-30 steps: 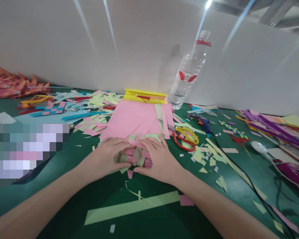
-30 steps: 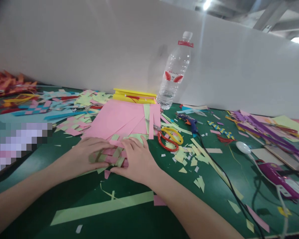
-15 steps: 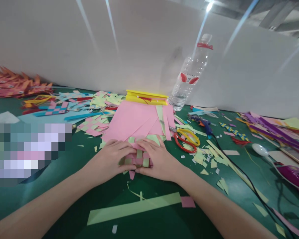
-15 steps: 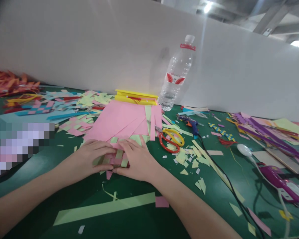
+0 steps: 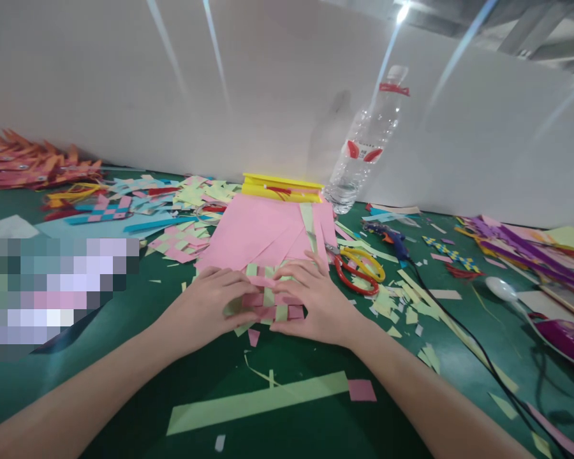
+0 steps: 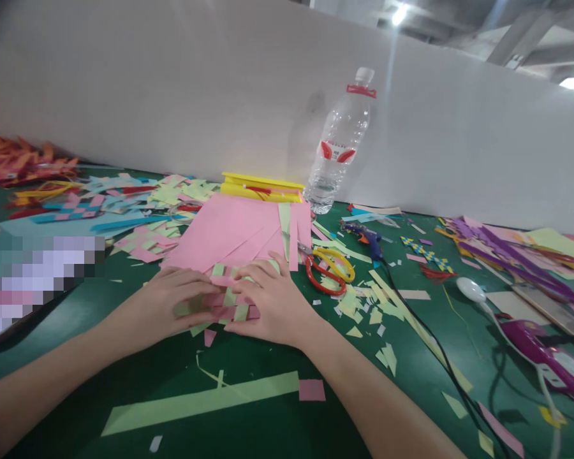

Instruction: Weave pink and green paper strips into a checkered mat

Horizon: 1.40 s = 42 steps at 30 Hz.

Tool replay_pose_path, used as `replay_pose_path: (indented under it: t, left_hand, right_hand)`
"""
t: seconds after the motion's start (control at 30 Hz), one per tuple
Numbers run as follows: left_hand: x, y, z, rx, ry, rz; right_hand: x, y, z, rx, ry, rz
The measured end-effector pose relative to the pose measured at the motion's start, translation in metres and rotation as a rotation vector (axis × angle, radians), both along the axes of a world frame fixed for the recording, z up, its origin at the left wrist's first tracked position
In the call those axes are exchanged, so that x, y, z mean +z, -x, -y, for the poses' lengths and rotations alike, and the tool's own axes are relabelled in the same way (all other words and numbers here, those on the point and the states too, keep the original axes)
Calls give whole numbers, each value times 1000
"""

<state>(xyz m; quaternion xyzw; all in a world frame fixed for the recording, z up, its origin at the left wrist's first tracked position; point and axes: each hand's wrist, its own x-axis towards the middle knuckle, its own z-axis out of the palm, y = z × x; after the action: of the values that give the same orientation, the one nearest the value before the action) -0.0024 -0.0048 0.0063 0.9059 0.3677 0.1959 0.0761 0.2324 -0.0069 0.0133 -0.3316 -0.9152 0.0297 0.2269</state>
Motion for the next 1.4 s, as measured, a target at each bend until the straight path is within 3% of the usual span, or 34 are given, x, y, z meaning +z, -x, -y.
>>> replay_pose_path:
  t: [0.23,0.57,0.8,0.93,1.03,1.13,1.4]
  left_hand:
    - [1,1,-1,5,52,-59]
    - [5,-3,3,14,95,-64]
    - [1,-1,1,4,29,-36]
    - [-2,3,-4,89,-40,35]
    - [-6,8,-9,213,-53,49]
    - [-8,10,-11,270,-16,9]
    - [-2,7,-7,275,56,-18]
  right_hand:
    - [-8,5,3,15,21,53]
    - [2,5,6,42,41,184]
    - [2,3,4,17,47,70]
    - [0,-6,-5,-153,38,-134]
    - [-3,-13,-12,-235,33,-134]
    - [-6,-14,-14,-243,39,-82]
    - [-4,-11,-11,-204,74,-33]
